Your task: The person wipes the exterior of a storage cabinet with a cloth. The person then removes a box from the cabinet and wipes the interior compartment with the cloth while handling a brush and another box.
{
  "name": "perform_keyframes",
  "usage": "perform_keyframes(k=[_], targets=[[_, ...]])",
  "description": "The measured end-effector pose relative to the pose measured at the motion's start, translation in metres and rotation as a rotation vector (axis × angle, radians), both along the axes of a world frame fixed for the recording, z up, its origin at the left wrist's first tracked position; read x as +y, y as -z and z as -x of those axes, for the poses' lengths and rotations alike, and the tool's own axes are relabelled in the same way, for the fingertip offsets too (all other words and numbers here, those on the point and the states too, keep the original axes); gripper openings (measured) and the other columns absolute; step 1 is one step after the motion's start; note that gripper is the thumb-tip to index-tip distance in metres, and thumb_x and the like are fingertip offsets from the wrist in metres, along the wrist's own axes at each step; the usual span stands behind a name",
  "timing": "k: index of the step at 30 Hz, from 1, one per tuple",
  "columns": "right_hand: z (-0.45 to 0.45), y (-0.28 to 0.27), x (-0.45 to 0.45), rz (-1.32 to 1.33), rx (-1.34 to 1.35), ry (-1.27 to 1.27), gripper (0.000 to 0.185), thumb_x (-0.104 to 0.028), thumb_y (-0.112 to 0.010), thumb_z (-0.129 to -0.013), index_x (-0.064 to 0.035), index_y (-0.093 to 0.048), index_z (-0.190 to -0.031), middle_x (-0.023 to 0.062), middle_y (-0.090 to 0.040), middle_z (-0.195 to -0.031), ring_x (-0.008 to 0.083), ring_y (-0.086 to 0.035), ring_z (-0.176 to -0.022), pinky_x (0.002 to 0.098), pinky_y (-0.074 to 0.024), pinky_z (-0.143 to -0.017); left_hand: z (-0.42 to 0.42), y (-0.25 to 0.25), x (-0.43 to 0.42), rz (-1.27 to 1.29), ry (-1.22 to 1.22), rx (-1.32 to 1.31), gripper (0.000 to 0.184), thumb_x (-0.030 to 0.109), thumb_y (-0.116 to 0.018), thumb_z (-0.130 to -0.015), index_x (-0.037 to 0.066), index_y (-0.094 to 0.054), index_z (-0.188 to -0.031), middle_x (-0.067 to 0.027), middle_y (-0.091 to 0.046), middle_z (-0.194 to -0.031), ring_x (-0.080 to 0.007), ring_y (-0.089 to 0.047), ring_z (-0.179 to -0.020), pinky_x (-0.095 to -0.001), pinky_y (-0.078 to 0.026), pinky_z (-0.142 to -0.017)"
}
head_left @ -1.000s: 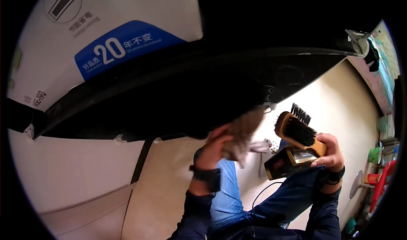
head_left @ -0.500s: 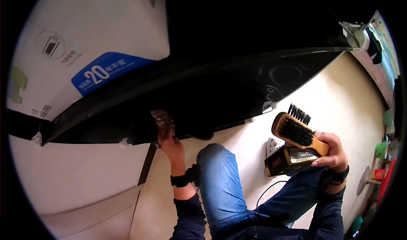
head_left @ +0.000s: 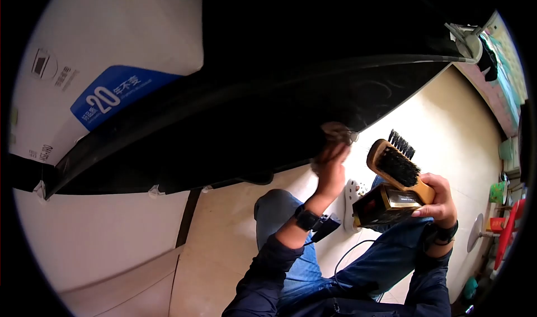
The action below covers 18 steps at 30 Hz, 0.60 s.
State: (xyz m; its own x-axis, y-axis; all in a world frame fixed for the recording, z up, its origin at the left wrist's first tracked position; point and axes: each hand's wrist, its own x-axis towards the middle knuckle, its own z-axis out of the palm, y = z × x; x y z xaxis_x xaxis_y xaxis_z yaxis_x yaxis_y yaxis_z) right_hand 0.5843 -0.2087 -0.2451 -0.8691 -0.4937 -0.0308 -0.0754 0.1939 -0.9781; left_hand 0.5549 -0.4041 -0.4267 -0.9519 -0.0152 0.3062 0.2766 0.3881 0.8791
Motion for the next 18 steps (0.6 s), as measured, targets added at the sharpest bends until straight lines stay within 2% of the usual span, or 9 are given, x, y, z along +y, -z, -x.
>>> perform_keyframes(k=[1, 2, 4, 6, 7, 10, 14, 16, 18], targets=[[-0.001, 0.000, -0.001, 0.013, -0.014, 0.031, 0.052, -0.010, -0.076, -0.049, 0.0031, -0.050, -0.093, 0.0105, -0.052, -0.081, 0.0182, -0.048, -0.074, 0.0256, -0.0384, -0.067, 0.004, -0.002, 0.006, -0.438, 0.210, -0.114, 0.042, -0.010, -0.034, -0.067, -0.002, -0.049, -0.106, -0.0139, -0.046, -0.112, -0.0253, -0.042, -0.105, -0.0308, -0.031, -0.091], [0.000, -0.001, -0.001, 0.014, -0.015, 0.024, 0.052, -0.010, -0.076, -0.049, 0.0031, -0.050, -0.093, 0.0105, -0.052, -0.081, 0.0182, -0.048, -0.074, 0.0256, -0.0384, -0.067, 0.003, -0.002, 0.005, -0.697, 0.402, -0.430, 0.042, -0.010, -0.032, -0.068, -0.004, -0.046, -0.108, -0.0138, -0.045, -0.113, -0.0228, -0.044, -0.104, -0.0290, -0.032, -0.090], [0.005, -0.001, 0.002, -0.056, 0.007, -0.057, 0.050, -0.010, -0.076, -0.050, 0.0029, -0.050, -0.091, 0.0108, -0.052, -0.081, 0.0180, -0.048, -0.073, 0.0262, -0.0389, -0.067, -0.004, -0.010, -0.003, -0.970, 0.579, -0.747, 0.043, -0.009, -0.030, -0.070, -0.007, -0.042, -0.111, -0.0138, -0.044, -0.115, -0.0185, -0.047, -0.101, -0.0262, -0.034, -0.089], [0.007, 0.006, 0.003, 0.023, 0.075, -0.052, 0.047, -0.011, -0.076, -0.049, 0.0032, -0.051, -0.086, 0.0103, -0.051, -0.075, 0.0189, -0.047, -0.068, 0.0273, -0.0374, -0.061, -0.019, -0.002, -0.019, -1.012, 0.583, -0.730, 0.044, -0.008, -0.032, -0.070, -0.005, -0.041, -0.113, -0.0131, -0.046, -0.113, -0.0174, -0.047, -0.101, -0.0257, -0.034, -0.089], [0.007, 0.003, 0.001, 0.028, 0.075, -0.068, 0.045, -0.011, -0.076, -0.049, 0.0033, -0.051, -0.084, 0.0101, -0.050, -0.072, 0.0194, -0.046, -0.065, 0.0276, -0.0366, -0.059, -0.032, -0.004, -0.031, -1.099, 0.433, -0.653, 0.037, -0.003, -0.040, -0.071, -0.004, -0.046, -0.107, -0.0113, -0.054, -0.096, -0.0153, -0.054, -0.084, -0.0247, -0.043, -0.076], [0.007, 0.000, -0.002, 0.027, 0.092, -0.055, 0.043, -0.012, -0.076, -0.048, 0.0030, -0.052, -0.081, 0.0095, -0.048, -0.068, 0.0200, -0.045, -0.063, 0.0275, -0.0350, -0.057, -0.063, -0.047, -0.104, -0.976, -0.111, -0.649, 0.036, 0.001, -0.046, -0.070, 0.000, -0.048, -0.105, -0.0072, -0.052, -0.103, -0.0167, -0.049, -0.095, -0.0280, -0.039, -0.083], [0.006, -0.002, -0.006, 0.043, 0.074, -0.059, 0.043, -0.012, -0.076, -0.048, 0.0028, -0.052, -0.080, 0.0090, -0.049, -0.070, 0.0186, -0.045, -0.063, 0.0262, -0.0360, -0.058, -0.060, -0.085, -0.192, -0.762, -0.480, -0.092, 0.033, 0.001, -0.039, -0.074, 0.001, -0.048, -0.105, -0.0087, -0.051, -0.105, -0.0180, -0.049, -0.094, -0.0257, -0.040, -0.080], [0.005, -0.003, -0.009, 0.049, 0.019, -0.008, 0.043, -0.011, -0.076, -0.049, 0.0027, -0.052, -0.081, 0.0086, -0.050, -0.071, 0.0173, -0.045, -0.064, 0.0253, -0.0365, -0.059, -0.037, -0.081, -0.220, -0.648, -0.588, 0.102, 0.028, 0.003, -0.036, -0.078, 0.002, -0.049, -0.103, -0.0073, -0.052, -0.099, -0.0138, -0.051, -0.085, -0.0227, -0.041, -0.073], [0.006, -0.002, -0.008, 0.042, 0.007, -0.022, 0.043, -0.011, -0.076, -0.049, 0.0026, -0.052, -0.082, 0.0083, -0.050, -0.071, 0.0168, -0.046, -0.064, 0.0249, -0.0366, -0.059, -0.013, -0.044, -0.271, -0.981, -0.222, 0.028, 0.025, 0.003, -0.034, -0.081, 0.002, -0.050, -0.100, -0.0051, -0.053, -0.090, -0.0112, -0.051, -0.067, -0.0214, -0.042, -0.059]])
